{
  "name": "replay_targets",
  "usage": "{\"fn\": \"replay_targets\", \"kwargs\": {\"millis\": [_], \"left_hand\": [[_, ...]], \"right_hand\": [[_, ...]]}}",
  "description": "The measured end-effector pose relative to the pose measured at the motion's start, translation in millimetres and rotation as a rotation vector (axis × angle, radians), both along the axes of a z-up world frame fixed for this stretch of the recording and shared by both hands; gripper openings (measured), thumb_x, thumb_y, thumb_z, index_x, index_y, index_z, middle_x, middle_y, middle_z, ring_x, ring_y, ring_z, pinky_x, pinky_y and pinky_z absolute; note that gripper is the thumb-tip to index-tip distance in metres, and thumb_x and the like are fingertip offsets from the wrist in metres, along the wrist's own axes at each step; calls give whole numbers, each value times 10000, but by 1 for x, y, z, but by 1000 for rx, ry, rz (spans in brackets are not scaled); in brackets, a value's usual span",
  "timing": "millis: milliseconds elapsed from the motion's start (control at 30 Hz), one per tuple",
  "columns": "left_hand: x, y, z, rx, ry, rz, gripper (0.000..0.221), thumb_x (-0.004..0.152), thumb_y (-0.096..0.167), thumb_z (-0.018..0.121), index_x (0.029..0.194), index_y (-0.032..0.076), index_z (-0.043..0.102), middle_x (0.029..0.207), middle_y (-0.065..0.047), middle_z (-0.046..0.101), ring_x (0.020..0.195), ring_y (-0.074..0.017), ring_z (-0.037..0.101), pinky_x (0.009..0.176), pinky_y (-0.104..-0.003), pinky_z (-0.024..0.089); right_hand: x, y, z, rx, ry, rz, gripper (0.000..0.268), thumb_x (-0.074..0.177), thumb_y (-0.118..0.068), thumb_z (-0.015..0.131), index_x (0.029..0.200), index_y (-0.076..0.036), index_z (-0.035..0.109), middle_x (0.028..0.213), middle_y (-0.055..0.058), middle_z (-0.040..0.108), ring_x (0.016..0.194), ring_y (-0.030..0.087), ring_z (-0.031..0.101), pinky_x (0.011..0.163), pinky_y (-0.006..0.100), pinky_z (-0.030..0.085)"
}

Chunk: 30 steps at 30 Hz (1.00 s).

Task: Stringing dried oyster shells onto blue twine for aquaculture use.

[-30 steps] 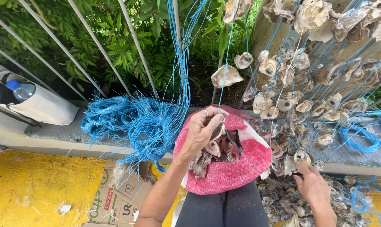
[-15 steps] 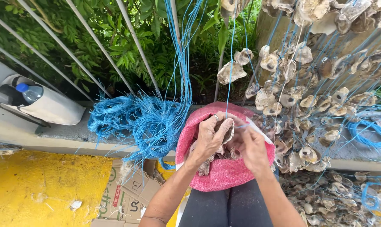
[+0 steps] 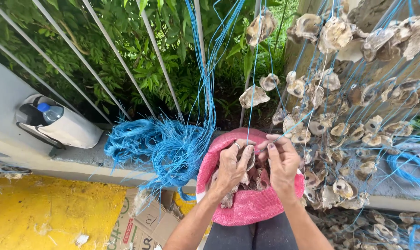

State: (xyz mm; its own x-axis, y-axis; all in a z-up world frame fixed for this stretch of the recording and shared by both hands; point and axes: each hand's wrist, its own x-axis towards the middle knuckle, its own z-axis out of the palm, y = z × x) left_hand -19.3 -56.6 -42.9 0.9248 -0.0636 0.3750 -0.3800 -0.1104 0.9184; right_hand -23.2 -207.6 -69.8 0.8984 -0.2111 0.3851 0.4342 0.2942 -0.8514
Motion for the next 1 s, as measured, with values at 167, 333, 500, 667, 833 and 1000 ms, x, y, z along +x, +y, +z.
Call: {"fn": "replay_targets", "kwargs": {"millis": [167, 333, 500, 667, 833, 1000], "left_hand": [[-1, 3, 8, 168, -130, 45, 141, 1002, 143, 644, 1091, 59, 716, 692, -59, 675, 610, -129, 655, 575, -285, 515], [1, 13, 17, 534, -510, 129, 180, 904, 125, 707, 1079, 83, 701, 772, -90, 703, 673, -268, 670, 649, -396, 501], [-3, 19, 37, 519, -615, 282, 297, 885, 87, 739, 1168, 23, 673, 726, -68, 670, 644, -240, 658, 643, -390, 473], [0, 16, 24, 432, -595, 338, 269, 891, 86, 758, 1138, 43, 659, 728, -55, 671, 619, -219, 622, 639, -359, 477], [5, 9, -1, -19, -111, 48, 110, 982, 58, 690, 1077, 5, 708, 799, 6, 717, 702, -34, 659, 622, -227, 549], [4, -4, -8, -146, -37, -171, 129, 997, 24, 654, 1107, -38, 681, 818, 17, 677, 708, 0, 578, 602, -193, 489]], "right_hand": [[7, 1, 18, -399, -162, -192, 328, 1036, -3, 566, 1363, -15, 590, 947, 71, 714, 722, 86, 621, 671, 222, 539], [12, 2, 70, -1037, -456, -408, 443, 939, 6, 645, 1364, -118, 645, 838, 34, 664, 667, 155, 637, 617, 288, 541], [17, -1, 81, -1444, -521, -506, 365, 844, -111, 699, 1197, -201, 705, 782, 11, 575, 661, 209, 610, 561, 369, 484], [11, 0, 92, -1450, -490, -494, 264, 864, -107, 708, 1119, -177, 705, 837, 20, 606, 711, 211, 636, 582, 373, 498], [5, -4, 70, -1091, -424, -398, 300, 895, -37, 718, 1187, -100, 687, 1022, 81, 661, 786, 190, 664, 662, 327, 557], [3, -16, 57, -730, -217, -159, 189, 911, -12, 753, 1095, -27, 713, 1198, 104, 651, 1004, 161, 680, 822, 295, 591]]}}
